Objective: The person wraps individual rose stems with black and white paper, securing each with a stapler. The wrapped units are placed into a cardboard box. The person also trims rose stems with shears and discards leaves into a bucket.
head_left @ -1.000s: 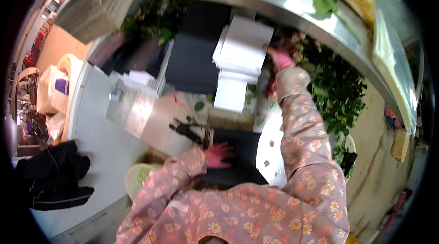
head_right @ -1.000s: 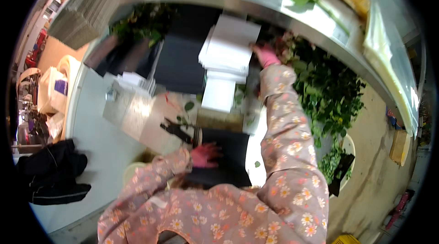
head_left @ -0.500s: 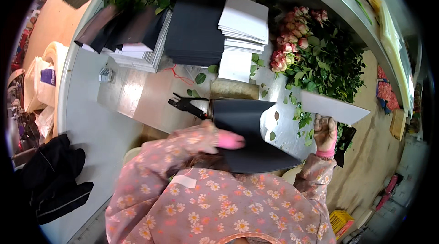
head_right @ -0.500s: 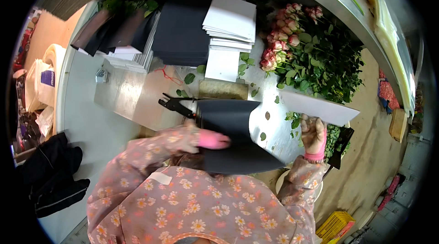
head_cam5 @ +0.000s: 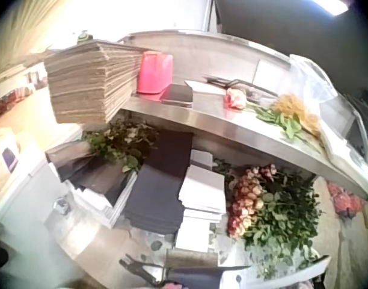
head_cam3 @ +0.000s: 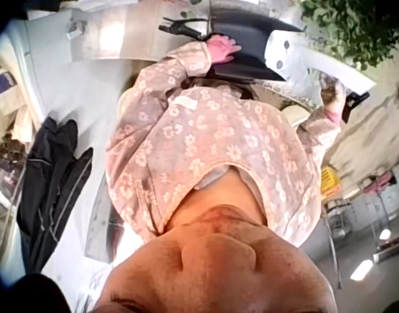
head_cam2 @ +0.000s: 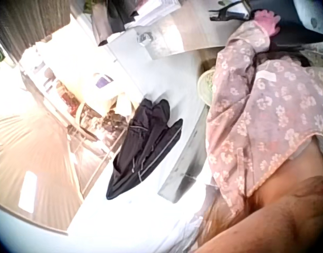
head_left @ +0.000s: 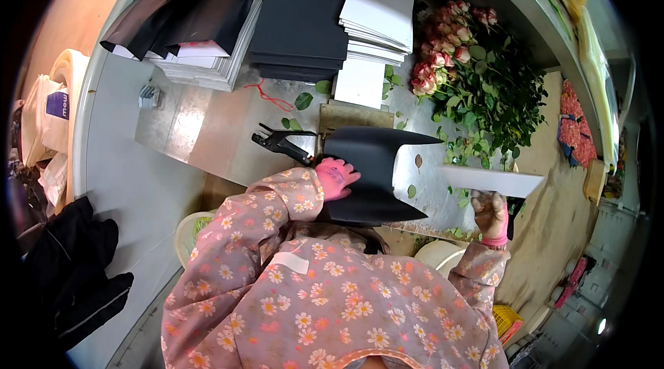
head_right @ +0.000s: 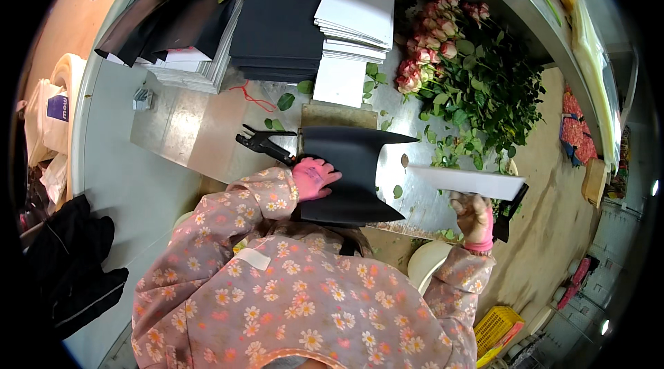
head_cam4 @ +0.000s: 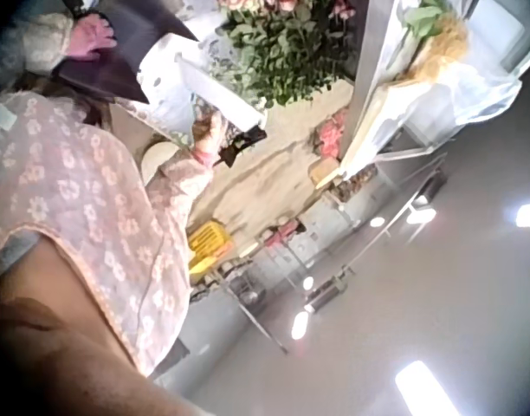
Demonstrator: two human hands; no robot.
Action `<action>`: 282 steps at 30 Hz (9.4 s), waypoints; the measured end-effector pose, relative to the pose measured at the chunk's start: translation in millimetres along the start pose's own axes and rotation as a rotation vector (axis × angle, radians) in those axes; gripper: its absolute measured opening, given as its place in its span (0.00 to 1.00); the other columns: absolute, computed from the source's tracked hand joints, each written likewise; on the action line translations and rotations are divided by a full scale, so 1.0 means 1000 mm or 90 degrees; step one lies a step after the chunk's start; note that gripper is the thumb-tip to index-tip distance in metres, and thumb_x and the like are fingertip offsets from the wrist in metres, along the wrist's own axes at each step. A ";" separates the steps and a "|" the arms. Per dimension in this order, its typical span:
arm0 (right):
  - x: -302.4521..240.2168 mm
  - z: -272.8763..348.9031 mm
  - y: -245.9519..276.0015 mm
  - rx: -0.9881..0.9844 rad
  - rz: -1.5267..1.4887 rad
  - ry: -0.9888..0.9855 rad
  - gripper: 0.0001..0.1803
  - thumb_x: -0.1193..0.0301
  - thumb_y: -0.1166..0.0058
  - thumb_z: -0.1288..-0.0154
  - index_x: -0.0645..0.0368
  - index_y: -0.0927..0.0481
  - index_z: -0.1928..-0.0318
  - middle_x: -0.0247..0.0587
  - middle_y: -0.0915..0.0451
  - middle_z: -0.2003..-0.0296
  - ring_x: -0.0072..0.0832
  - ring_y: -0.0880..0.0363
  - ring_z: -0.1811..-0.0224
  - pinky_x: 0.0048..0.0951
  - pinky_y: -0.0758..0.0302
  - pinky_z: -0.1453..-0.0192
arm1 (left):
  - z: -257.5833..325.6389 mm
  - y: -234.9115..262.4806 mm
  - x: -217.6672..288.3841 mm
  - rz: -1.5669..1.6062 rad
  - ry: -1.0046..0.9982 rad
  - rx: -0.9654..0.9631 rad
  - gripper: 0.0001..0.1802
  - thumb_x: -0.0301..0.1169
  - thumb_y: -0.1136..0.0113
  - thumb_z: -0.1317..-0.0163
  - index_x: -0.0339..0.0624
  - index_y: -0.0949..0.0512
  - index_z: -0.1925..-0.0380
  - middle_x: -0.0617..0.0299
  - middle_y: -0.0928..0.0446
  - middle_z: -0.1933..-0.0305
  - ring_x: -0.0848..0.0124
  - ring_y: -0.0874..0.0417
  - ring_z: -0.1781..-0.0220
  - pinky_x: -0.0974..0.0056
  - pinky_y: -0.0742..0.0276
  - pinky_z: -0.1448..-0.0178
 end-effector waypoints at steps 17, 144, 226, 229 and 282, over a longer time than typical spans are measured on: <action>0.218 -0.128 -0.061 -0.066 0.672 -0.296 0.36 0.44 0.35 0.45 0.69 0.24 0.59 0.39 0.22 0.75 0.24 0.21 0.77 0.26 0.24 0.74 | 0.056 0.004 -0.022 -0.042 0.202 0.064 0.21 0.41 0.47 0.40 0.39 0.24 0.51 0.46 0.24 0.52 0.54 0.21 0.52 0.57 0.25 0.49; -0.134 -0.362 0.024 0.154 1.201 0.583 0.15 0.61 0.52 0.34 0.51 0.24 0.50 0.52 0.20 0.59 0.52 0.21 0.60 0.48 0.23 0.56 | 0.013 0.012 -0.009 0.225 0.230 -0.123 0.24 0.50 0.40 0.46 0.46 0.23 0.56 0.50 0.22 0.58 0.53 0.23 0.50 0.52 0.29 0.44; -0.047 -0.469 0.047 0.014 1.479 0.222 0.27 0.61 0.70 0.27 0.50 0.40 0.30 0.43 0.39 0.31 0.38 0.43 0.28 0.41 0.48 0.24 | -0.004 0.046 -0.007 0.191 0.289 0.058 0.28 0.40 0.35 0.55 0.40 0.25 0.53 0.48 0.24 0.53 0.48 0.23 0.52 0.49 0.27 0.48; -0.044 -0.486 0.035 0.008 1.318 0.256 0.29 0.58 0.59 0.34 0.54 0.35 0.34 0.49 0.33 0.36 0.44 0.37 0.33 0.44 0.41 0.30 | -0.004 0.040 -0.005 0.152 0.295 0.042 0.29 0.39 0.34 0.56 0.40 0.25 0.52 0.47 0.25 0.53 0.48 0.23 0.51 0.49 0.27 0.49; 0.167 -0.141 -0.218 -0.439 1.165 0.415 0.14 0.67 0.51 0.40 0.55 0.24 0.54 0.45 0.24 0.59 0.40 0.21 0.59 0.39 0.22 0.65 | 0.020 0.036 -0.058 -0.042 0.129 0.206 0.27 0.45 0.34 0.51 0.48 0.25 0.52 0.57 0.27 0.46 0.58 0.27 0.45 0.54 0.30 0.46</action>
Point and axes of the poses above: each hand's wrist, its own z-axis away from the middle knuckle, its own y-axis out of the back of the hand, x = y × z, the point moved 1 cm from there along -z, towards the middle knuckle
